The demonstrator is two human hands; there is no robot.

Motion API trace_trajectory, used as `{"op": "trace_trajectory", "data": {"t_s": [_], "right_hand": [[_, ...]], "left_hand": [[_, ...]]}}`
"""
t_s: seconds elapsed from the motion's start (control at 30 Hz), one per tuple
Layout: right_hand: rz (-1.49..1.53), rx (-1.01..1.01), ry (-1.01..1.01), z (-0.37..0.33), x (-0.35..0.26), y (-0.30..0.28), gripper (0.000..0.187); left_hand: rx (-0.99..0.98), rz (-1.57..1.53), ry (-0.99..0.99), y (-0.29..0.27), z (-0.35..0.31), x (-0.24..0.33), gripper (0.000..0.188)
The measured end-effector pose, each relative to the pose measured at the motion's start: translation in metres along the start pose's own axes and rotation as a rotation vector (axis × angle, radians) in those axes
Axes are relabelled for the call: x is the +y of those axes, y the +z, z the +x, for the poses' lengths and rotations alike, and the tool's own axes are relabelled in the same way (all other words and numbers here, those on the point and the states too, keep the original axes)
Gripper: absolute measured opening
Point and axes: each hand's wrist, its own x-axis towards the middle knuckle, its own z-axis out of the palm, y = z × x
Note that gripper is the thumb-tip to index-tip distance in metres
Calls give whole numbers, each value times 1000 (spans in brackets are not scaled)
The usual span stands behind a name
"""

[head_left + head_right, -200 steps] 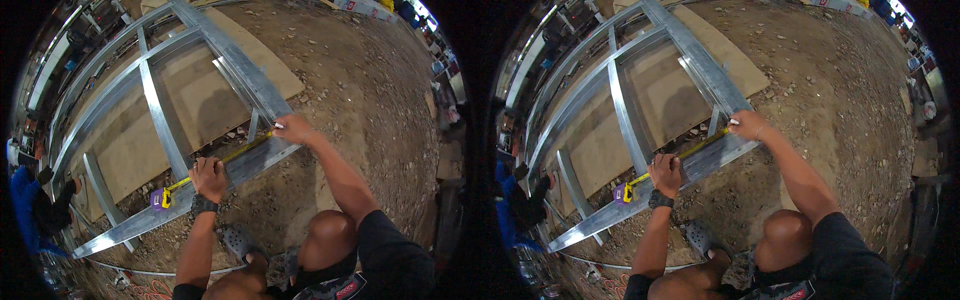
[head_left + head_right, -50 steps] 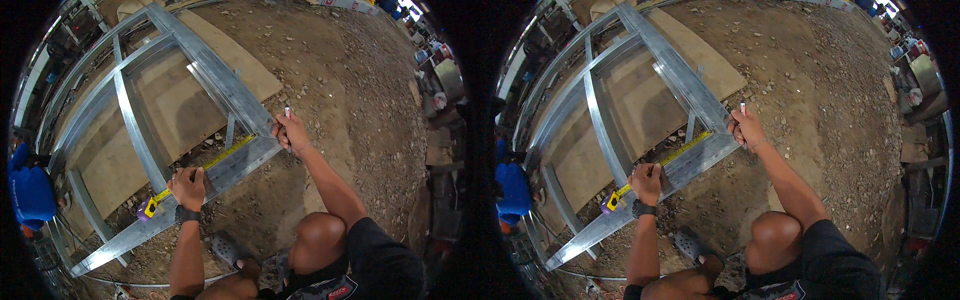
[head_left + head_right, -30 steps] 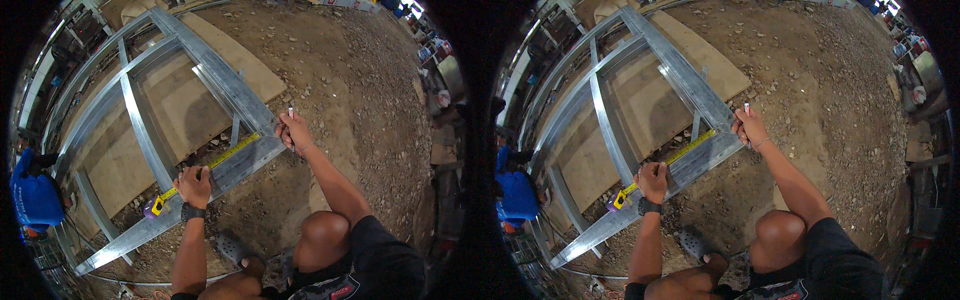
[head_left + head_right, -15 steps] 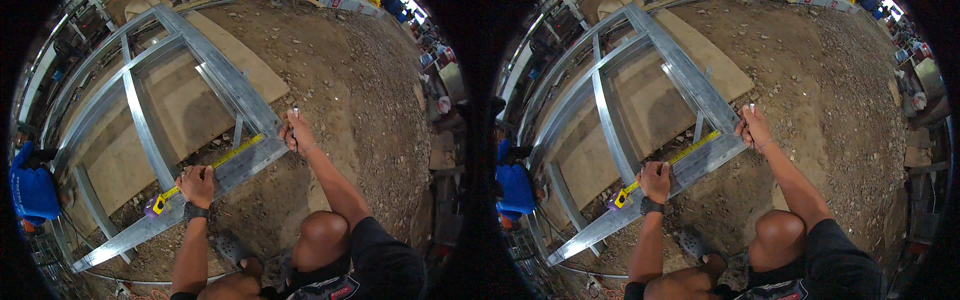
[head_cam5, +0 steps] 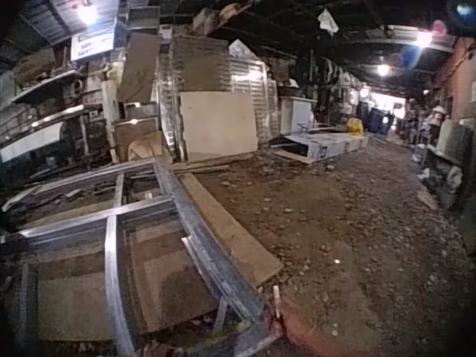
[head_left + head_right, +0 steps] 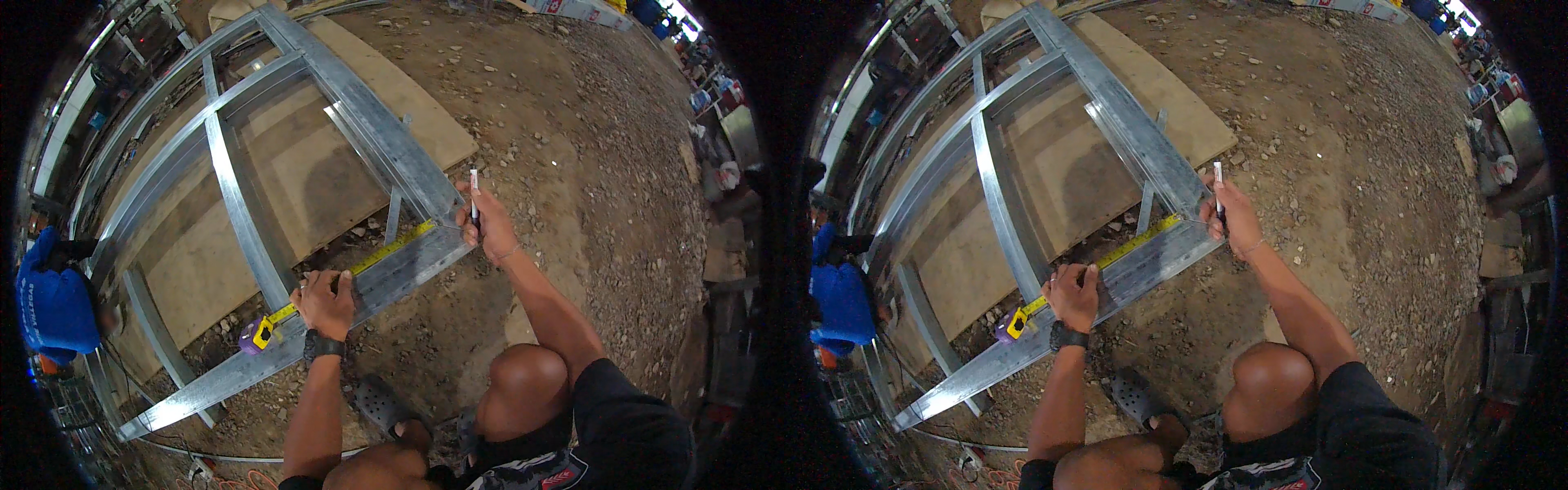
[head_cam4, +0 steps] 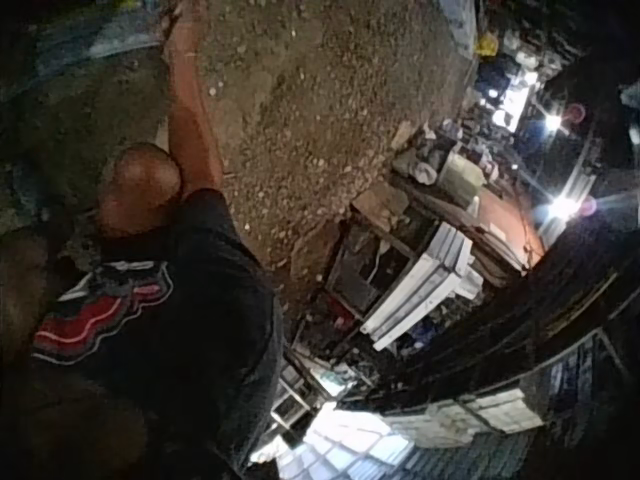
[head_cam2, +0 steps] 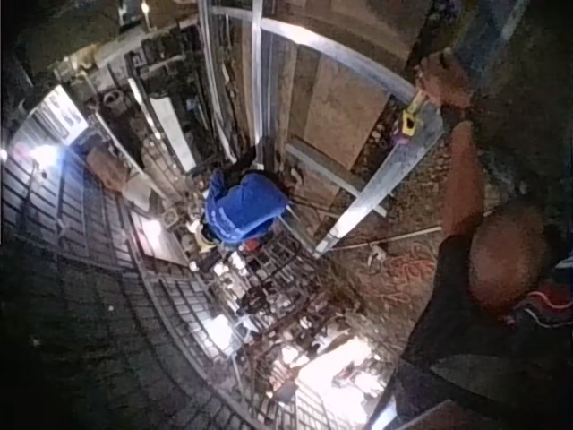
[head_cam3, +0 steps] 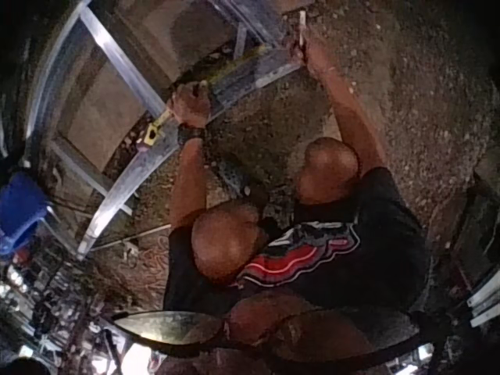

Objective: The person measures a metal frame with a tape measure and marks it with a marker. They repeatedly measure different sections and make marks on the frame while another person works nearby.

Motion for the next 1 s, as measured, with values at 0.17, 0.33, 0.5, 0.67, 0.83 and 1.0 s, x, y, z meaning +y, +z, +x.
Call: {"op": "trace_trajectory", "data": {"t_s": [0.17, 0.33, 0.5, 0.67, 0.83, 1.0], "right_hand": [[75, 52, -128, 9, 14, 4, 35], [-58, 88, -145, 6, 15, 11, 31], [-135, 87, -132, 4, 15, 8, 34], [-167, 97, -131, 4, 17, 10, 29], [-145, 97, -127, 5, 16, 11, 28], [-224, 97, -140, 7, 19, 7, 28]], "left_hand": [[-8, 4, -9, -3, 0, 0, 19], [9, 30, -10, -1, -1, -3, 24], [32, 10, 23, -3, 0, 0, 23], [1, -27, -9, -2, 0, 0, 19], [-39, -37, -26, -5, 0, 0, 18], [14, -34, -11, -2, -1, 0, 19]]}}
